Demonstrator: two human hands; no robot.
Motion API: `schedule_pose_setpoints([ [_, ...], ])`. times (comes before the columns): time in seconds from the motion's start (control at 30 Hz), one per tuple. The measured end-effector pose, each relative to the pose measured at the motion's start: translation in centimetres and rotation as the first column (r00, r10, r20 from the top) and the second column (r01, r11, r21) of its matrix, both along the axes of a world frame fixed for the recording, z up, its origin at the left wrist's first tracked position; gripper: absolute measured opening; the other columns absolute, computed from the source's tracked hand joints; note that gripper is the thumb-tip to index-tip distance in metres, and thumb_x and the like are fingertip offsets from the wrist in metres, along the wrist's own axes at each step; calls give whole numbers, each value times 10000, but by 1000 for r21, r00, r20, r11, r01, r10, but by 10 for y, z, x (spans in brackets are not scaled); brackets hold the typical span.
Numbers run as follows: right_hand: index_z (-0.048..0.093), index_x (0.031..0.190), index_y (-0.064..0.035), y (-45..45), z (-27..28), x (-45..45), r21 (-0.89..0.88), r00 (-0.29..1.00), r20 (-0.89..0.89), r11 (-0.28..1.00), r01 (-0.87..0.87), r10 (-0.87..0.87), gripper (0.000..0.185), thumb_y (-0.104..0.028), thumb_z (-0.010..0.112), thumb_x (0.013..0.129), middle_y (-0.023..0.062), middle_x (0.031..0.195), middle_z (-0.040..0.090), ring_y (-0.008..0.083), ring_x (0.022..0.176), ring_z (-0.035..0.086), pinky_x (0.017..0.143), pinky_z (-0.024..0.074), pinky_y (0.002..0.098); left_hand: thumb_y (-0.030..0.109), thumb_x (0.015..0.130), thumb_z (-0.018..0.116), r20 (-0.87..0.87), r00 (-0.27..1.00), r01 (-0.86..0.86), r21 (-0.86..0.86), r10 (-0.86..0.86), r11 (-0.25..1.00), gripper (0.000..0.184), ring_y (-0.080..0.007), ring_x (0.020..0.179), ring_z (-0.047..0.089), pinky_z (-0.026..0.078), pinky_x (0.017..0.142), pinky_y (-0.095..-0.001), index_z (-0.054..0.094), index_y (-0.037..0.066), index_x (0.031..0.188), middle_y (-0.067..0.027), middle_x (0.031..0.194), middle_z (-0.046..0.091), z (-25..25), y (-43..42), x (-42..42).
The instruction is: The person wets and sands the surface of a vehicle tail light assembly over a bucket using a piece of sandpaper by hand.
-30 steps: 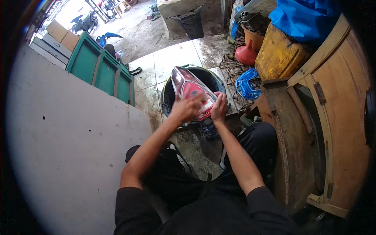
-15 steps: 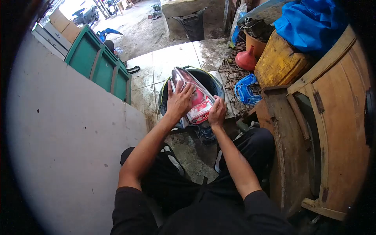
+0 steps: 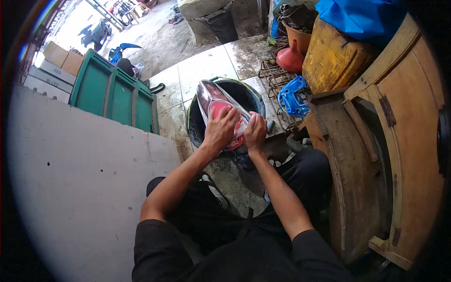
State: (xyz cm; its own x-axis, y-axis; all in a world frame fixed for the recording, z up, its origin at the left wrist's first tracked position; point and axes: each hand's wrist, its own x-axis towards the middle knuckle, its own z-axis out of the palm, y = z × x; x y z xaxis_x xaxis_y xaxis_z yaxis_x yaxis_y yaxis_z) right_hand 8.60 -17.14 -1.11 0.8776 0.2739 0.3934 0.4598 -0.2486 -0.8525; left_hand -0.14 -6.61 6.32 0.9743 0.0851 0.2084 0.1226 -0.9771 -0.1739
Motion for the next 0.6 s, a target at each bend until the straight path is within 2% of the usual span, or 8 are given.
schedule_pose_setpoints([
  [0.1, 638, 1043, -12, -2, 1, 1, 4, 1000, -11, 1000, -5, 5, 313, -219, 404, 1031, 202, 989, 666, 427, 930, 589, 840, 445, 500, 143, 855, 605, -101, 946, -313, -30, 309, 949, 423, -238, 1104, 572, 477, 950, -475, 579, 89, 1274, -59, 1317, 574, 14, 2, 16],
  [0.23, 630, 1044, -18, -1, 3, -2, 18, 1000, 5, 1000, -8, 8, 313, -230, 400, 1035, 197, 978, 659, 418, 924, 587, 834, 444, 503, 126, 831, 611, -45, 999, -5, -172, -3, 985, 335, -280, 978, 614, 537, 814, -431, 612, 73, 1162, -64, 1154, 596, 12, -4, 6],
  [0.27, 629, 1040, -21, -1, 3, -3, 11, 1000, -1, 1000, -2, 2, 311, -233, 401, 1035, 193, 979, 658, 415, 925, 588, 833, 444, 503, 118, 845, 579, 42, 998, 39, -96, -36, 995, 232, -251, 933, 609, 566, 656, -394, 615, 36, 1059, -69, 1015, 579, 11, -5, 7],
  [0.37, 620, 1048, -42, -2, 0, -1, 2, 1000, 22, 1000, 2, -2, 294, -246, 408, 1033, 180, 999, 655, 405, 935, 589, 827, 448, 505, 115, 838, 591, 100, 956, -272, -35, 275, 962, 236, -258, 916, 617, 574, 636, -389, 623, 43, 1061, -60, 1036, 577, 4, 4, 22],
  [0.43, 607, 1084, -58, -3, -2, -1, -57, 1000, 23, 998, -9, 10, 283, -265, 422, 1030, 170, 1027, 655, 402, 955, 589, 829, 456, 507, 132, 841, 600, 120, 963, -242, -6, 241, 970, 221, -260, 926, 626, 580, 617, -364, 632, 49, 1043, -58, 1030, 577, -1, 6, 19],
  [0.5, 592, 1117, -64, -5, -2, 1, -132, 999, -2, 990, -49, 49, 287, -286, 433, 1029, 170, 1055, 651, 403, 983, 585, 836, 457, 515, 154, 855, 598, 83, 995, 64, -123, -54, 990, 190, -261, 915, 639, 580, 604, -354, 633, 43, 1005, -66, 1012, 582, 0, -4, 11],
  [0.57, 577, 1150, -71, -7, -2, 3, -211, 996, -25, 973, -92, 89, 297, -306, 443, 1028, 170, 1083, 647, 405, 1011, 581, 843, 458, 523, 163, 860, 606, 69, 997, 50, -100, -43, 994, 188, -269, 886, 654, 586, 614, -356, 641, 48, 1005, -68, 1044, 593, 10, -8, 12],
  [0.6, 556, 1193, -76, -9, 1, 4, -287, 993, -34, 950, -121, 116, 329, -338, 445, 1027, 173, 1122, 633, 409, 1047, 571, 858, 452, 536, 152, 865, 617, -17, 989, -149, -45, 149, 988, 256, -267, 913, 662, 594, 631, -357, 624, 69, 1107, -60, 1111, 597, 14, -5, 16],
])
